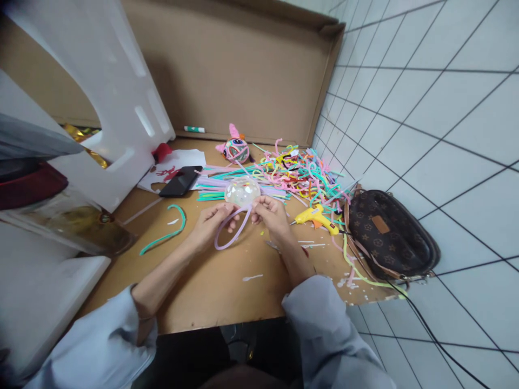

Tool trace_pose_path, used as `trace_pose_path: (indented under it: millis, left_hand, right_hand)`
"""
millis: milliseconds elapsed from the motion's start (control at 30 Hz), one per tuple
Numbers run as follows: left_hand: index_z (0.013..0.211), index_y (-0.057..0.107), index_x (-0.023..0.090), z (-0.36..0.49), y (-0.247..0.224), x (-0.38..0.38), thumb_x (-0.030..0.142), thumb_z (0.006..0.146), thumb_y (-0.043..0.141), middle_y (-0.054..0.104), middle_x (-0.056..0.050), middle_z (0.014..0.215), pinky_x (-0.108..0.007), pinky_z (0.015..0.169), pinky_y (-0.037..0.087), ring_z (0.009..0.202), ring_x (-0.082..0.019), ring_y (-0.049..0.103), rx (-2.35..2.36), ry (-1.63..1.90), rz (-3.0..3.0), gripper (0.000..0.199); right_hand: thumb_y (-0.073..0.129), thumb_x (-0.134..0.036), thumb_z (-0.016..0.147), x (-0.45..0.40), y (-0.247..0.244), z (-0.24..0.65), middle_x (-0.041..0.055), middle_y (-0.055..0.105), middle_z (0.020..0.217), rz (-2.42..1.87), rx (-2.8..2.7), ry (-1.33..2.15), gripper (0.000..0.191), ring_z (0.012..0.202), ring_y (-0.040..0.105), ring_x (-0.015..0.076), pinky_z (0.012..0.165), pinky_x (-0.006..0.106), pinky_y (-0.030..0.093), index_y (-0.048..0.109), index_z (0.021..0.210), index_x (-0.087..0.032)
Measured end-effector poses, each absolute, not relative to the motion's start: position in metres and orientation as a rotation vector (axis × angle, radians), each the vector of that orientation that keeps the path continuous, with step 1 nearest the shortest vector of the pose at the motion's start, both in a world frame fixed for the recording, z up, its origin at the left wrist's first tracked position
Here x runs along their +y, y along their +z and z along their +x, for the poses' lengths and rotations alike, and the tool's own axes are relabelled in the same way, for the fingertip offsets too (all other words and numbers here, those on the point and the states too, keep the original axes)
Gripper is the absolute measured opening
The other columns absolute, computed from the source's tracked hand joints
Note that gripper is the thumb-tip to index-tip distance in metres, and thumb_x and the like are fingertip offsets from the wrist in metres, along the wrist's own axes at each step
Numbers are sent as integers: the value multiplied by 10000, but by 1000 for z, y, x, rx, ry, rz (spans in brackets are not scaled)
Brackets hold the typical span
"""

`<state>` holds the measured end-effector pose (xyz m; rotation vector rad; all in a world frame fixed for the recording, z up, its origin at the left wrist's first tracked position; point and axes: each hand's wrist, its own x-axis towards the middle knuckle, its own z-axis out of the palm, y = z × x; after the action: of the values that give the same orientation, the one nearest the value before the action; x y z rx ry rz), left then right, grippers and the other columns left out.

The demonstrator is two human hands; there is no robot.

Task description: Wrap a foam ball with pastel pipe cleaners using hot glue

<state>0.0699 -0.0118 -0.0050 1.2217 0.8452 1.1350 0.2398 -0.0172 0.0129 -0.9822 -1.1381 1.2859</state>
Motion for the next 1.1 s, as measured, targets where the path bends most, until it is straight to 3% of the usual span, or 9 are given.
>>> trace_pose_path:
  millis: [333,733,933,1100]
  left_hand:
    - [679,690,148,65,-8,-7,544,678,767,608,-6,606,-201,485,314,523,-83,435,957,1137,1430,404]
    - [665,680,147,67,-5,-7,419,552,854,604,16,611,-213,553,350,559,-86,466,975,1211,1342,342]
    - [658,587,162,66,-1,-7,523,618,816,522,37,582,-209,490,292,505,-68,408,846,1238,1174,429]
    - [635,596,154,66,5,-8,551,562,851,526,24,590,-213,453,277,491,-60,403,759,1195,1066,478]
  right_hand:
    - [804,-431,571,-7,11,254,-57,562,583,-936,-999,1237,350,493,496,62,486,199,440,581,688,-188]
    - [808,-417,590,-9,14,255,-62,540,559,-884,-1019,1271,334,499,479,62,500,201,429,588,680,-183]
    - [813,-392,609,-10,14,258,-65,528,570,-846,-1010,1354,326,508,477,64,508,201,433,575,692,-187]
    - [815,-415,630,-13,16,256,-68,511,545,-818,-1124,1475,334,495,453,59,505,203,421,580,672,-181]
